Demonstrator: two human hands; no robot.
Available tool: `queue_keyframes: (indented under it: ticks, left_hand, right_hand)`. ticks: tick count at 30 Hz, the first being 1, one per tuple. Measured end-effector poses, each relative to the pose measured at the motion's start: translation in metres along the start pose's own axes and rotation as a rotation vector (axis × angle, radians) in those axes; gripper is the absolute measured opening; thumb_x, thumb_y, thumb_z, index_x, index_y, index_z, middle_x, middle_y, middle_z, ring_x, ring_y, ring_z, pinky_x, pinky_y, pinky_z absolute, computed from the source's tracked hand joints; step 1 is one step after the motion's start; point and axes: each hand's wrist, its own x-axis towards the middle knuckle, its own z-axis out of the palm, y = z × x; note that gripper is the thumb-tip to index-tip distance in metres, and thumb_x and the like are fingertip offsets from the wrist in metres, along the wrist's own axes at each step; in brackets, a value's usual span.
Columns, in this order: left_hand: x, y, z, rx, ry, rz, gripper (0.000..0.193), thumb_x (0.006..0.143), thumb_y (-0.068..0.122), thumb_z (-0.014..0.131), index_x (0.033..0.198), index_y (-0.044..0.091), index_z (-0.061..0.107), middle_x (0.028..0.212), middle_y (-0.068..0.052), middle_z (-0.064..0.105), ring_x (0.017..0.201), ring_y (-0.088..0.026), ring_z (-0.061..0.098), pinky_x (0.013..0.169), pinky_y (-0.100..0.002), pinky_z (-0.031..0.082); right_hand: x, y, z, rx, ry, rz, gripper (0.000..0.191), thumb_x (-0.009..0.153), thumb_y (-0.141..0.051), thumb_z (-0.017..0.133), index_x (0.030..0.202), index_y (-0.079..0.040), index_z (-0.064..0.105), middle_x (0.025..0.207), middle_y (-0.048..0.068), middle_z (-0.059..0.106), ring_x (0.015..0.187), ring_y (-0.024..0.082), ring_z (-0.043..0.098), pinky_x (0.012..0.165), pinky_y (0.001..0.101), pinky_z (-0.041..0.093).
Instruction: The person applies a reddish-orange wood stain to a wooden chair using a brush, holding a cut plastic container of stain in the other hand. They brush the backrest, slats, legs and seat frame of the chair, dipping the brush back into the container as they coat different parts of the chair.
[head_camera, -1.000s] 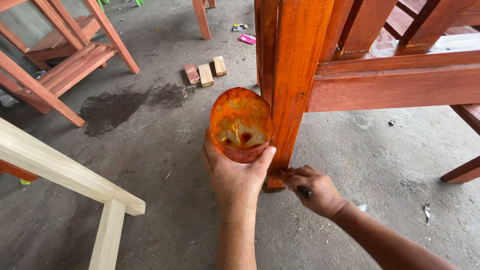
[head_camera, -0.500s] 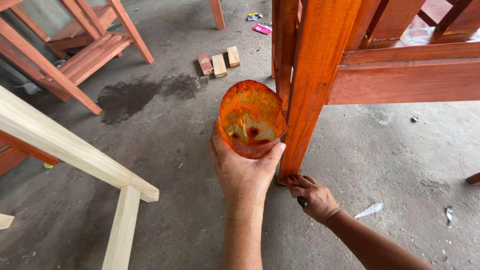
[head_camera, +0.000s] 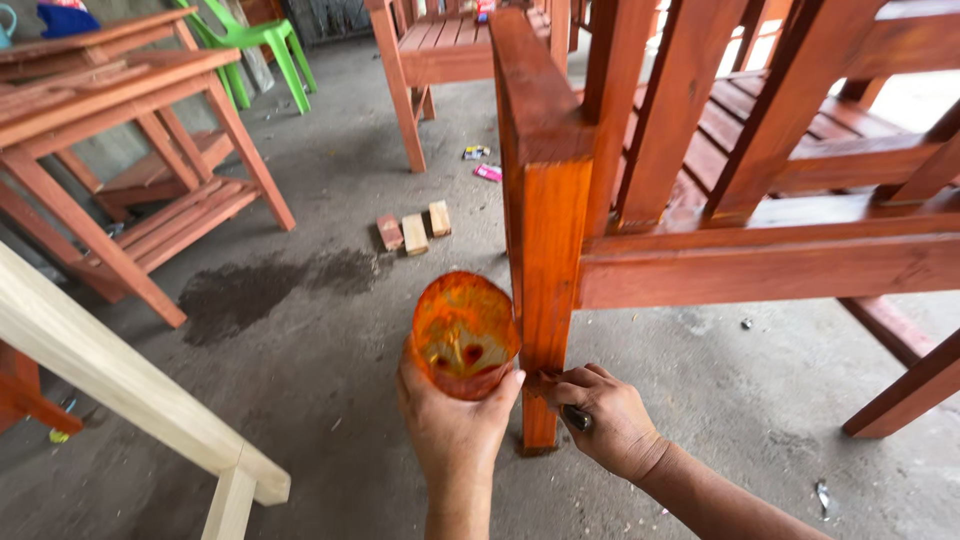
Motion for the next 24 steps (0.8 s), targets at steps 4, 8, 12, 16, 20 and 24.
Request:
queue_keyframes:
  ticks: [4,8,12,16,20,24]
  left_hand:
    - [0.000,0.014,-0.006,-0.015,-0.023,-0.075,0.108,0.047,0.027,0.100,0.137,0.000,0.046,0.130,-0.021,0.056,0.120,-0.038,0.061,0.100,-0.049,0.053]
    - [-0.001,0.030,-0.011,0.018,-0.044,-0.144,0.114,0.044,0.025,0.101,0.141,0.003,0.045,0.131,-0.019,0.055,0.120,-0.036,0.061,0.100,-0.049,0.053]
    - [-0.002,0.042,-0.015,0.046,-0.079,-0.204,0.120,0.046,0.028,0.104,0.146,0.006,0.041,0.132,-0.018,0.052,0.123,-0.035,0.059,0.102,-0.049,0.054]
    - [0.006,0.044,-0.020,0.100,-0.238,-0.296,0.128,0.056,0.028,0.103,0.154,0.005,0.024,0.134,-0.020,0.042,0.130,-0.036,0.051,0.107,-0.050,0.051]
    - [0.008,0.044,-0.023,0.025,-0.223,-0.278,0.128,0.054,0.027,0.101,0.153,0.005,0.022,0.134,-0.018,0.041,0.130,-0.034,0.055,0.105,-0.046,0.058]
    - [0.009,0.045,-0.022,0.039,-0.227,-0.292,0.127,0.055,0.027,0.102,0.153,0.007,0.023,0.133,-0.018,0.041,0.130,-0.032,0.054,0.104,-0.044,0.059]
  right_hand:
    - [0.024,-0.018,-0.052,-0.007,0.069,-0.024,0.027,0.070,-0.002,0.077,0.094,-0.015,0.072,0.096,0.004,0.072,0.092,0.030,0.069,0.078,0.0415,0.058]
    - [0.051,-0.040,-0.102,-0.021,0.155,-0.089,0.023,0.071,-0.003,0.079,0.090,-0.014,0.071,0.096,0.005,0.073,0.092,0.030,0.069,0.077,0.0408,0.057]
    - [0.074,-0.065,-0.147,0.045,0.248,-0.126,0.024,0.070,0.001,0.079,0.088,-0.012,0.072,0.099,0.006,0.073,0.095,0.028,0.071,0.080,0.0377,0.058]
    - [0.094,-0.086,-0.189,0.026,0.279,-0.131,0.018,0.074,0.001,0.080,0.085,-0.012,0.072,0.103,0.004,0.075,0.099,0.022,0.073,0.087,0.0334,0.060]
    - [0.109,-0.098,-0.219,0.083,0.341,-0.134,0.015,0.078,0.001,0.078,0.086,-0.009,0.070,0.105,0.003,0.075,0.103,0.016,0.075,0.091,0.0299,0.062]
    - [0.116,-0.105,-0.232,0.101,0.357,-0.138,0.017,0.078,0.001,0.080,0.088,-0.008,0.071,0.103,0.004,0.077,0.102,0.017,0.076,0.090,0.0301,0.062]
